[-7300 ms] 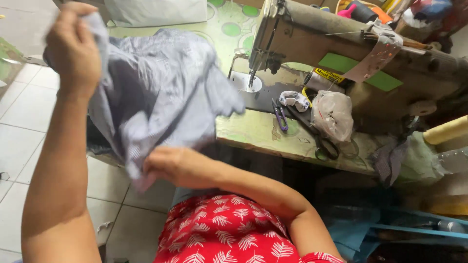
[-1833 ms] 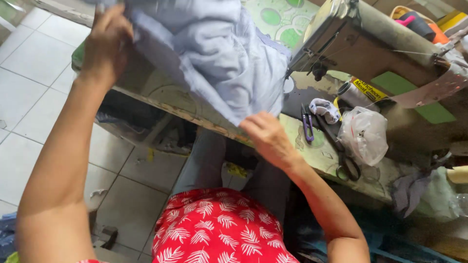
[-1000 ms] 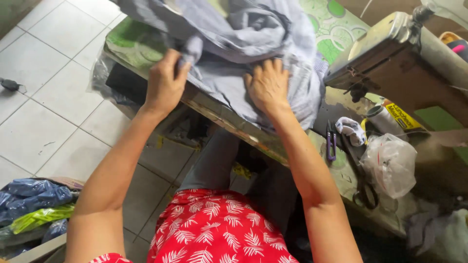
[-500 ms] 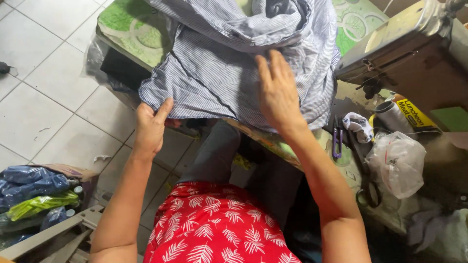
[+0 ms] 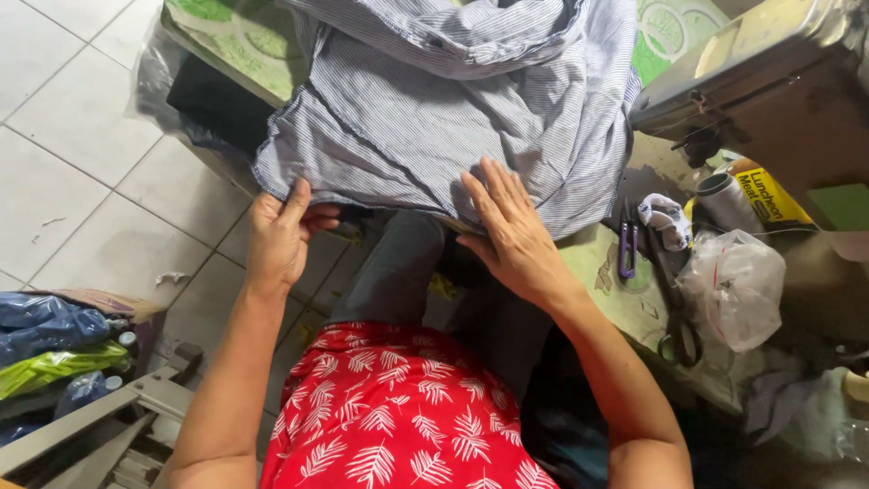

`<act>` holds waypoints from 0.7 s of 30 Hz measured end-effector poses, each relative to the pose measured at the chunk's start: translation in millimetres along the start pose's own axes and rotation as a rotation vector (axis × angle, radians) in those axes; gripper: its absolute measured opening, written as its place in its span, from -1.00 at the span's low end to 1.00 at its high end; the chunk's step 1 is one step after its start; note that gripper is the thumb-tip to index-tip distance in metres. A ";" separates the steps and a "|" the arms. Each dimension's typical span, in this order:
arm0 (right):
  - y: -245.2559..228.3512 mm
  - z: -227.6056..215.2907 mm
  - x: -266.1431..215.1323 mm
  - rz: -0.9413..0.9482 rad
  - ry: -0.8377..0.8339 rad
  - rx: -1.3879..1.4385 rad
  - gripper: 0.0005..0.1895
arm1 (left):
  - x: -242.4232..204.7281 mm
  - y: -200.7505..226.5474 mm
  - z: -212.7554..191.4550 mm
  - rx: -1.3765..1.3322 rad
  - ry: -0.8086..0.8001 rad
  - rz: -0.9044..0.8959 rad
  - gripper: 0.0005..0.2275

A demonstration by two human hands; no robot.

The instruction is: Cutting a striped fabric garment with scissors on a sewing table

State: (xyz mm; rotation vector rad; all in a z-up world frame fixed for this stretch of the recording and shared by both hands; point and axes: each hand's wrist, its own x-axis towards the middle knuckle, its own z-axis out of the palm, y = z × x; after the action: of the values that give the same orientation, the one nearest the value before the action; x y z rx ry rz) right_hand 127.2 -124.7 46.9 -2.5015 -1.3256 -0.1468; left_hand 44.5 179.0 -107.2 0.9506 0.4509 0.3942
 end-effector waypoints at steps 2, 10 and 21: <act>-7.6 -0.4 -6.9 -0.014 0.092 0.021 -0.23 | -11.2 16.8 24.6 -0.101 -0.045 -0.084 -0.91; -24.3 7.7 -14.2 -0.061 0.407 -0.074 -0.71 | -28.8 -14.2 72.8 -0.394 -0.027 -0.323 -0.89; -14.5 1.7 3.2 0.030 0.436 0.084 -0.91 | -58.2 10.2 107.1 -0.386 -0.177 -0.349 -0.83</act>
State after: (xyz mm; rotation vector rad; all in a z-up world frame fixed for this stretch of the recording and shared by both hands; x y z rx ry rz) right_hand 117.0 -114.0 49.3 -2.2454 -1.0876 -0.5796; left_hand 51.2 81.6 -33.5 0.5125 0.3533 0.0721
